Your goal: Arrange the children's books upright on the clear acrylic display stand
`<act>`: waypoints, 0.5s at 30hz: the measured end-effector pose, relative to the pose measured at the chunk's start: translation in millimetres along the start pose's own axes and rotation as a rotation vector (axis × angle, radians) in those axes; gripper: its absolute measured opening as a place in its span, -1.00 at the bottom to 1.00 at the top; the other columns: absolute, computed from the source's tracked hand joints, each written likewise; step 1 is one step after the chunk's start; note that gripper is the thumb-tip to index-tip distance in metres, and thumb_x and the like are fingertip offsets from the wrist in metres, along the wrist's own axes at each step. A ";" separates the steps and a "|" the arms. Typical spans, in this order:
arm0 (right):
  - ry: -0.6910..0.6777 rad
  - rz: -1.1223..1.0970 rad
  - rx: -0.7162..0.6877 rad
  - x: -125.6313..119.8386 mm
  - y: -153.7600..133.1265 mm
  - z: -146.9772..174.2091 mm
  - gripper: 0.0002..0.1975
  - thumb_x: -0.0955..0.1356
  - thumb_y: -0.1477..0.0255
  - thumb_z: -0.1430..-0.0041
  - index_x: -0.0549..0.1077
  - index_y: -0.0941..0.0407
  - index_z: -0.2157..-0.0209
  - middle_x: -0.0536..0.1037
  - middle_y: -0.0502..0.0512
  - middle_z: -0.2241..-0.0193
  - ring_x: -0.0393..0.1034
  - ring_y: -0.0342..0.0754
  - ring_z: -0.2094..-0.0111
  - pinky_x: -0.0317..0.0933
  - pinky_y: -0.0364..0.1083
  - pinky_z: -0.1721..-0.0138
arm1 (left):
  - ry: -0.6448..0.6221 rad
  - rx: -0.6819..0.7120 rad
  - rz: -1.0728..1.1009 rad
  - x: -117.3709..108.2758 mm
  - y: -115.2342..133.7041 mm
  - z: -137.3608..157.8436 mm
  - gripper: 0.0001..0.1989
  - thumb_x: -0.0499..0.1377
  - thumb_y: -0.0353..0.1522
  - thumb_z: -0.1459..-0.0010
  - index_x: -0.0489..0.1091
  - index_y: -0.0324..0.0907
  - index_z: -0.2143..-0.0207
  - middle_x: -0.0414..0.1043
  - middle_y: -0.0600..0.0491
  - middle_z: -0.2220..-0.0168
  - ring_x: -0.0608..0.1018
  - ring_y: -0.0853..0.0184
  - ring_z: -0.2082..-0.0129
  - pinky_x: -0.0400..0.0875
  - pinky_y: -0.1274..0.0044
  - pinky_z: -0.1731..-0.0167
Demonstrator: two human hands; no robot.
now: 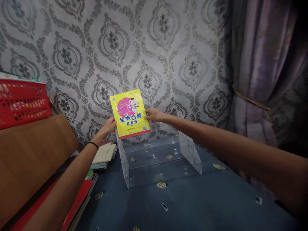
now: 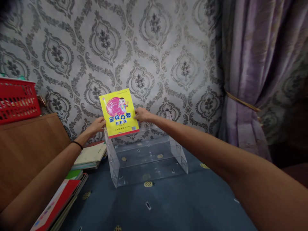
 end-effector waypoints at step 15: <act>0.104 0.257 -0.072 -9.3 -5.2 6.3 -0.66 0.33 0.57 -0.14 0.57 0.23 0.04 0.66 0.21 0.27 0.56 0.11 0.22 0.37 -0.08 0.21 | 0.013 -0.038 -0.016 -10.6 4.1 18.8 -0.87 0.05 -0.28 -0.19 0.23 -0.15 0.35 0.37 0.09 0.34 0.46 0.39 0.36 0.44 0.59 0.43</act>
Point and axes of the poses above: each hand's wrist, its own z-axis away from the middle knuckle, its own x-axis out of the palm, y = z × x, the point moved 5 cm from there along -z, towards the middle knuckle
